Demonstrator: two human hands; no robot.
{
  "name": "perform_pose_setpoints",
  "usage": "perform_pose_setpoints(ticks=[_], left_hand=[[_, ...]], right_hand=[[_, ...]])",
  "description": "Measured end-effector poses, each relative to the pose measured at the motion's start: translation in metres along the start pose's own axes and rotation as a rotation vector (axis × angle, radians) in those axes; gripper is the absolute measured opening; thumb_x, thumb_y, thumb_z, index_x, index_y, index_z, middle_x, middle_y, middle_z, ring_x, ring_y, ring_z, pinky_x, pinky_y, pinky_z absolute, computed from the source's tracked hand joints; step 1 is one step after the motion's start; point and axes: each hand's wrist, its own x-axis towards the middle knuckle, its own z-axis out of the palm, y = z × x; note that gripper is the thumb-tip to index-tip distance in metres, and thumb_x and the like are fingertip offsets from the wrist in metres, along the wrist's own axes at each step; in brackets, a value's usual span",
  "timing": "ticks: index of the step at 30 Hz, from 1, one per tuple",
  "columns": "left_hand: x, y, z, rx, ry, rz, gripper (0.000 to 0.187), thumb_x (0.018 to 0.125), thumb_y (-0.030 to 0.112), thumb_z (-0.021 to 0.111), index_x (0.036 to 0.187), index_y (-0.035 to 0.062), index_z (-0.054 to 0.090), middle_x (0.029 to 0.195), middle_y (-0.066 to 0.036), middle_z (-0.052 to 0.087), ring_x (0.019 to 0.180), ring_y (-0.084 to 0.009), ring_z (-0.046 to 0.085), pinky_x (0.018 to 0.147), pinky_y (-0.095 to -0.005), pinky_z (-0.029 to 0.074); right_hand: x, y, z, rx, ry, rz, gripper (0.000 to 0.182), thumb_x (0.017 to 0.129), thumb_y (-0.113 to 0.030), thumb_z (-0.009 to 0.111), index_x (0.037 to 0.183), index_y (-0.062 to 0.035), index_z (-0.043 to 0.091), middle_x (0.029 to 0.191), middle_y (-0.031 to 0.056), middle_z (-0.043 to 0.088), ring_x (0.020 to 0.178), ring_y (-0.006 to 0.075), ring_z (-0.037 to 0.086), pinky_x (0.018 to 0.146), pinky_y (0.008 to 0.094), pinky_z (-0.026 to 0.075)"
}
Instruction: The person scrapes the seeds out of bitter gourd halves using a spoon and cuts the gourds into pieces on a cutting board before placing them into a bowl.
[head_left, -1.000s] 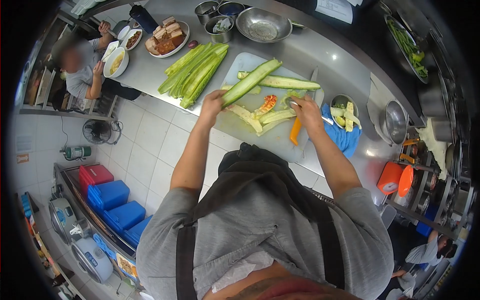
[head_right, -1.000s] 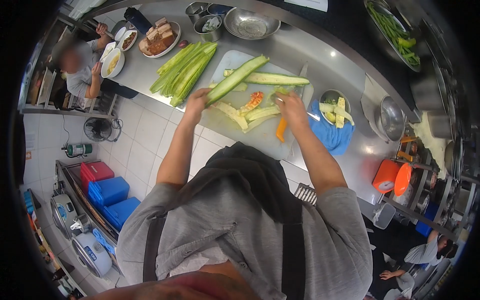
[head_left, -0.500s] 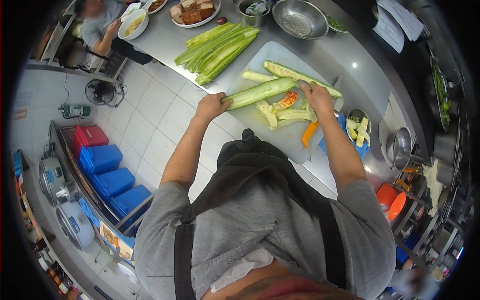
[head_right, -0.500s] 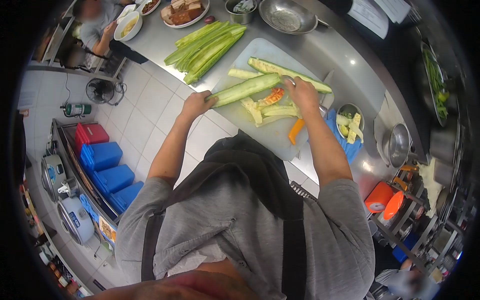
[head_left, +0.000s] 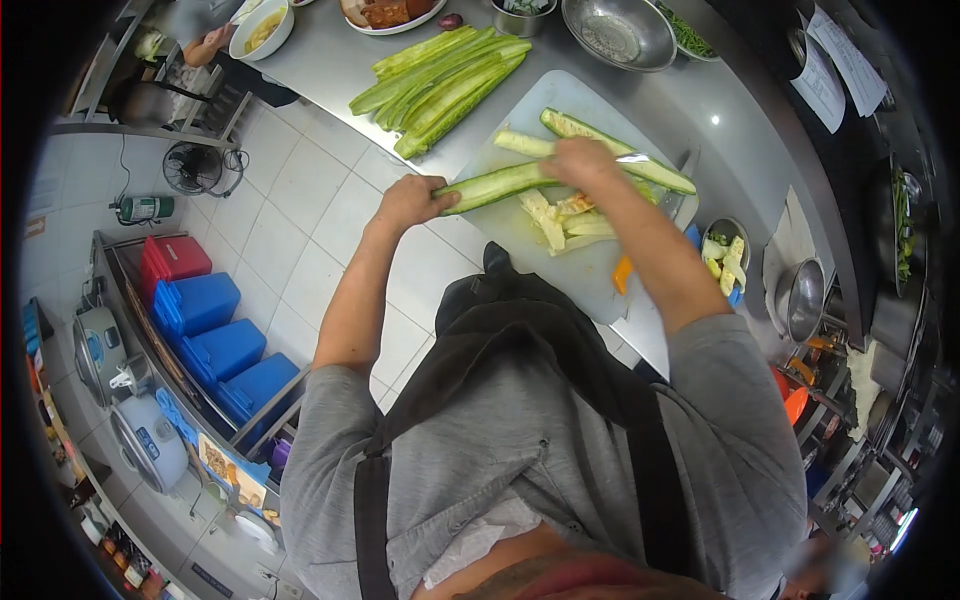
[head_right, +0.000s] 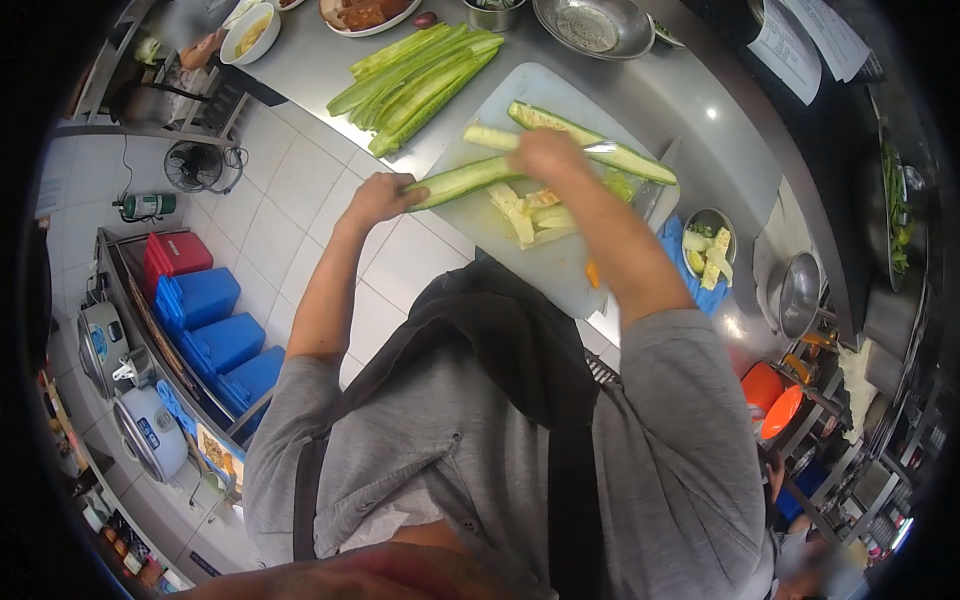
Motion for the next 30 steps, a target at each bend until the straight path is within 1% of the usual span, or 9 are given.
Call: perform_pose_setpoints(ticks=[5, 7, 11, 16, 19, 23, 24, 25, 30], left_hand=[[0.004, 0.009, -0.009, 0.051, -0.024, -0.006, 0.042, 0.088, 0.053, 0.060, 0.093, 0.0133, 0.073, 0.080, -0.012, 0.071, 0.082, -0.0315, 0.070, 0.074, -0.0446, 0.055], [0.003, 0.012, -0.010, 0.076, -0.009, 0.007, 0.041, 0.089, 0.053, 0.060, 0.093, 0.0135, 0.073, 0.080, -0.011, 0.071, 0.082, -0.0310, 0.070, 0.074, -0.0447, 0.055], [0.000, 0.012, -0.013, 0.130, 0.061, 0.002, 0.039, 0.088, 0.052, 0.061, 0.094, 0.0150, 0.074, 0.079, -0.013, 0.071, 0.081, -0.0325, 0.069, 0.073, -0.0454, 0.054], [-0.003, 0.018, -0.022, 0.136, 0.071, 0.005, 0.039, 0.088, 0.051, 0.062, 0.098, 0.0158, 0.075, 0.082, -0.012, 0.072, 0.084, -0.0319, 0.069, 0.075, -0.0448, 0.054], [-0.014, 0.018, -0.049, 0.120, 0.121, 0.047, 0.030, 0.085, 0.039, 0.069, 0.105, 0.0159, 0.074, 0.085, -0.011, 0.073, 0.084, -0.0302, 0.070, 0.077, -0.0429, 0.056], [-0.030, 0.077, -0.117, -0.221, 0.358, 0.532, 0.028, 0.076, 0.005, 0.073, 0.104, 0.0078, 0.072, 0.097, -0.011, 0.073, 0.087, -0.0275, 0.070, 0.080, -0.0351, 0.055], [-0.031, 0.099, -0.126, -0.216, 0.428, 0.601, 0.029, 0.074, 0.000, 0.074, 0.102, 0.0053, 0.071, 0.100, -0.009, 0.073, 0.088, -0.0246, 0.071, 0.081, -0.0328, 0.055], [-0.026, 0.120, -0.129, -0.224, 0.512, 0.688, 0.029, 0.074, 0.001, 0.074, 0.103, 0.0059, 0.071, 0.097, -0.009, 0.072, 0.087, -0.0231, 0.070, 0.080, -0.0321, 0.055], [0.011, 0.206, -0.096, -0.668, 0.519, 0.752, 0.033, 0.081, 0.010, 0.079, 0.111, 0.0029, 0.067, 0.099, -0.010, 0.070, 0.100, -0.0176, 0.068, 0.083, -0.0297, 0.054]], right_hand=[[-0.015, 0.023, -0.012, -0.031, 0.029, 0.091, 0.048, 0.088, -0.049, 0.059, 0.091, -0.0034, 0.073, 0.092, 0.0192, 0.071, 0.088, 0.0338, 0.068, 0.084, 0.0449, 0.052], [-0.007, -0.006, 0.009, 0.002, 0.067, -0.054, 0.044, 0.086, -0.043, 0.060, 0.096, -0.0030, 0.074, 0.101, 0.0192, 0.071, 0.096, 0.0326, 0.068, 0.088, 0.0431, 0.052], [-0.013, 0.003, 0.019, 0.065, 0.101, -0.035, 0.045, 0.086, -0.045, 0.061, 0.094, -0.0030, 0.074, 0.101, 0.0196, 0.071, 0.097, 0.0336, 0.068, 0.087, 0.0441, 0.053], [-0.046, 0.077, -0.001, -0.087, 0.093, 0.169, 0.044, 0.088, -0.045, 0.062, 0.093, -0.0020, 0.073, 0.098, 0.0204, 0.071, 0.096, 0.0337, 0.068, 0.087, 0.0445, 0.052], [-0.062, 0.082, -0.004, 0.010, 0.174, 0.237, 0.046, 0.088, -0.047, 0.064, 0.098, -0.0026, 0.072, 0.097, 0.0201, 0.071, 0.096, 0.0336, 0.067, 0.088, 0.0444, 0.052], [-0.094, 0.048, -0.022, 0.228, 0.406, 0.213, 0.051, 0.087, -0.051, 0.065, 0.104, -0.0027, 0.071, 0.101, 0.0212, 0.070, 0.099, 0.0362, 0.065, 0.089, 0.0458, 0.050], [-0.094, 0.034, -0.018, 0.204, 0.606, 0.052, 0.052, 0.087, -0.051, 0.066, 0.106, -0.0024, 0.070, 0.101, 0.0220, 0.068, 0.098, 0.0379, 0.065, 0.088, 0.0464, 0.050], [-0.095, 0.020, -0.016, 0.175, 0.804, -0.116, 0.053, 0.087, -0.051, 0.066, 0.107, -0.0022, 0.069, 0.101, 0.0228, 0.067, 0.097, 0.0396, 0.064, 0.088, 0.0470, 0.049], [-0.109, -0.004, -0.023, 0.338, 0.695, -0.080, 0.049, 0.088, -0.042, 0.069, 0.109, 0.0023, 0.065, 0.093, 0.0220, 0.067, 0.090, 0.0441, 0.064, 0.081, 0.0475, 0.051]])
